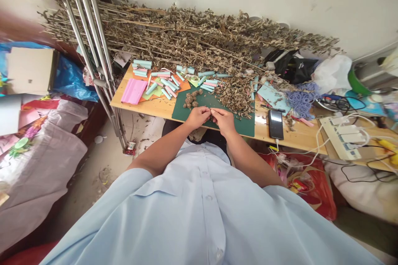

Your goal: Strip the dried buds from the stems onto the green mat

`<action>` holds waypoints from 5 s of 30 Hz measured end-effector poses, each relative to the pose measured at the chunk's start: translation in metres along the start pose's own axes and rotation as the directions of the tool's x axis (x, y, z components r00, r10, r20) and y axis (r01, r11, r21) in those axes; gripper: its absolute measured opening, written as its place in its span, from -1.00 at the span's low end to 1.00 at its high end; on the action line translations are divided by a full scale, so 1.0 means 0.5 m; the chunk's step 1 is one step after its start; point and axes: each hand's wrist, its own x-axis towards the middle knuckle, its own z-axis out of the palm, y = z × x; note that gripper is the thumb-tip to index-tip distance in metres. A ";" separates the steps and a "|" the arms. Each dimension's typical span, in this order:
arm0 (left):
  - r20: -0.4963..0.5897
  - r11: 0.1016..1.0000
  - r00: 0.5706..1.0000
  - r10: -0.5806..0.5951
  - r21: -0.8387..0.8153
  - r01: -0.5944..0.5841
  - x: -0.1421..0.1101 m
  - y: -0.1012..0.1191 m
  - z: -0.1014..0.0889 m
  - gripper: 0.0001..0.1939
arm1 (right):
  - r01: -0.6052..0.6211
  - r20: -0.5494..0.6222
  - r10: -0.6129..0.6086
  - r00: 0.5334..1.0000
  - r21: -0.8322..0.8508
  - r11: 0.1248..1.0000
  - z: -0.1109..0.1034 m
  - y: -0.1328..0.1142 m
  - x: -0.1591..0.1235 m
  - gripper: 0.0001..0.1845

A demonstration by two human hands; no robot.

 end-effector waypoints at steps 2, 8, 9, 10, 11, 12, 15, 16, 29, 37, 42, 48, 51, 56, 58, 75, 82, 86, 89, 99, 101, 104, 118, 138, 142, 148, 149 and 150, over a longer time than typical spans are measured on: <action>0.007 1.000 1.000 0.001 -0.014 -0.001 0.001 -0.004 0.000 -0.73 | 0.004 -0.003 -0.004 1.000 -0.002 1.000 0.000 -0.002 0.000 -0.62; 0.014 0.999 1.000 -0.024 -0.040 0.024 0.004 -0.008 0.001 -0.78 | 0.027 -0.053 -0.025 0.998 0.040 0.999 -0.004 -0.005 0.011 -0.67; 0.012 0.998 0.999 -0.031 -0.045 0.031 0.004 -0.008 0.001 -0.79 | 0.029 -0.062 -0.026 0.998 0.043 0.999 -0.006 -0.005 0.013 -0.67; 0.012 0.998 0.999 -0.036 -0.050 0.037 0.004 -0.007 0.001 -0.80 | 0.034 -0.070 -0.032 0.997 0.039 0.999 -0.008 -0.004 0.016 -0.67; 0.012 0.998 0.999 -0.042 -0.054 0.042 0.004 -0.006 0.001 -0.81 | 0.046 -0.070 -0.044 0.997 0.026 0.999 -0.010 -0.003 0.018 -0.67; 0.012 0.997 0.999 -0.048 -0.056 0.048 0.004 -0.006 0.002 -0.82 | 0.065 -0.067 -0.064 0.996 0.004 0.998 -0.012 -0.003 0.019 -0.66; 0.019 0.997 0.998 -0.056 -0.054 0.057 0.004 -0.004 0.001 -0.83 | 0.142 -0.033 -0.144 0.989 -0.076 0.987 -0.017 -0.004 0.022 -0.61; 0.020 0.997 0.998 -0.053 -0.053 0.054 0.004 -0.004 0.001 -0.83 | 0.160 -0.020 -0.163 0.986 -0.093 0.983 -0.017 -0.005 0.022 -0.59; 0.043 0.999 0.999 -0.032 -0.001 0.032 0.006 -0.011 0.000 -0.82 | 0.199 -0.009 -0.201 0.980 -0.108 0.974 -0.011 0.000 0.026 -0.60; 0.054 1.000 0.998 -0.016 0.007 0.015 0.009 -0.014 0.000 -0.80 | 0.213 -0.025 -0.217 0.976 -0.110 0.971 -0.006 0.008 0.026 -0.59; 0.059 0.999 0.998 0.002 0.049 -0.005 0.006 -0.007 -0.002 -0.80 | 0.213 -0.089 -0.219 0.972 -0.069 0.975 -0.007 0.010 0.033 -0.61; 0.041 0.998 0.999 0.006 0.061 -0.009 0.004 -0.003 -0.001 -0.82 | 0.195 -0.155 -0.199 0.968 -0.041 0.980 -0.023 0.012 0.049 -0.62; -0.006 0.999 0.999 -0.033 -0.009 0.033 0.005 -0.007 0.002 -0.83 | 0.196 -0.134 -0.198 0.971 -0.033 0.980 -0.030 0.004 0.037 -0.62; -0.065 0.993 0.995 -0.069 -0.103 0.062 0.008 -0.010 0.003 -0.81 | 0.225 0.033 -0.223 0.974 -0.086 0.971 -0.030 -0.008 -0.027 -0.66; -0.086 0.993 0.994 -0.072 -0.097 0.064 0.009 -0.010 0.002 -0.80 | 0.258 0.135 -0.240 0.961 -0.138 0.956 -0.028 -0.002 -0.057 -0.70; -0.116 0.989 0.987 -0.113 -0.111 0.100 0.004 0.013 0.005 -0.76 | 0.537 0.395 -0.384 0.834 -0.428 0.727 -0.066 0.026 -0.090 -0.82; -0.120 0.990 0.984 -0.133 -0.069 0.125 0.013 0.005 0.008 -0.72 | 0.376 -0.037 -0.487 0.872 -0.585 0.719 -0.144 -0.016 0.027 -0.75; -0.115 0.989 0.984 -0.136 -0.072 0.129 0.019 0.002 0.011 -0.66 | 0.256 -0.142 -0.516 0.845 -0.739 0.623 -0.212 -0.036 0.124 -0.76; -0.106 0.981 0.982 -0.159 -0.131 0.144 0.025 -0.005 0.011 -0.75 | 0.290 -0.049 -0.545 0.837 -0.805 0.518 -0.247 -0.042 0.182 -0.74; -0.073 0.968 0.984 -0.163 -0.206 0.145 0.029 -0.016 0.006 -0.78 | 0.255 0.106 -0.378 0.920 -0.894 0.370 -0.255 -0.031 0.254 -0.64; -0.075 0.968 0.984 -0.160 -0.210 0.141 0.028 -0.014 0.006 -0.78 | 0.245 0.085 -0.391 0.917 -0.891 0.382 -0.254 -0.033 0.253 -0.65; -0.070 0.968 0.985 -0.160 -0.204 0.143 0.027 -0.011 0.006 -0.79 | 0.242 0.051 -0.423 0.905 -0.879 0.411 -0.254 -0.037 0.246 -0.65; -0.099 0.983 0.986 -0.131 -0.144 0.116 0.014 0.014 0.008 -0.70 | 0.346 -0.085 -0.588 0.805 -0.736 0.581 -0.259 -0.059 0.225 -0.67; -0.075 0.966 0.997 -0.037 -0.258 0.016 0.008 -0.021 0.002 -0.66 | 0.281 0.045 -0.278 0.960 -0.237 0.930 -0.014 0.012 0.008 -0.60; -0.058 0.980 0.998 -0.010 -0.197 -0.002 0.006 -0.021 -0.002 -0.69 | 0.297 0.056 -0.292 0.955 -0.230 0.927 -0.007 0.018 -0.002 -0.62; 0.037 0.993 0.999 -0.015 -0.119 0.019 0.001 -0.011 -0.010 -0.72 | 0.260 0.036 -0.258 0.965 -0.198 0.945 -0.015 0.002 0.019 -0.60; 0.055 0.995 0.998 -0.012 -0.100 0.017 0.000 -0.008 -0.011 -0.71 | 0.255 0.059 -0.248 0.967 -0.177 0.951 -0.014 -0.001 0.023 -0.58; 0.069 0.996 0.998 -0.009 -0.086 0.015 -0.001 -0.005 -0.012 -0.70 | 0.248 0.086 -0.237 0.968 -0.157 0.956 -0.013 -0.004 0.026 -0.57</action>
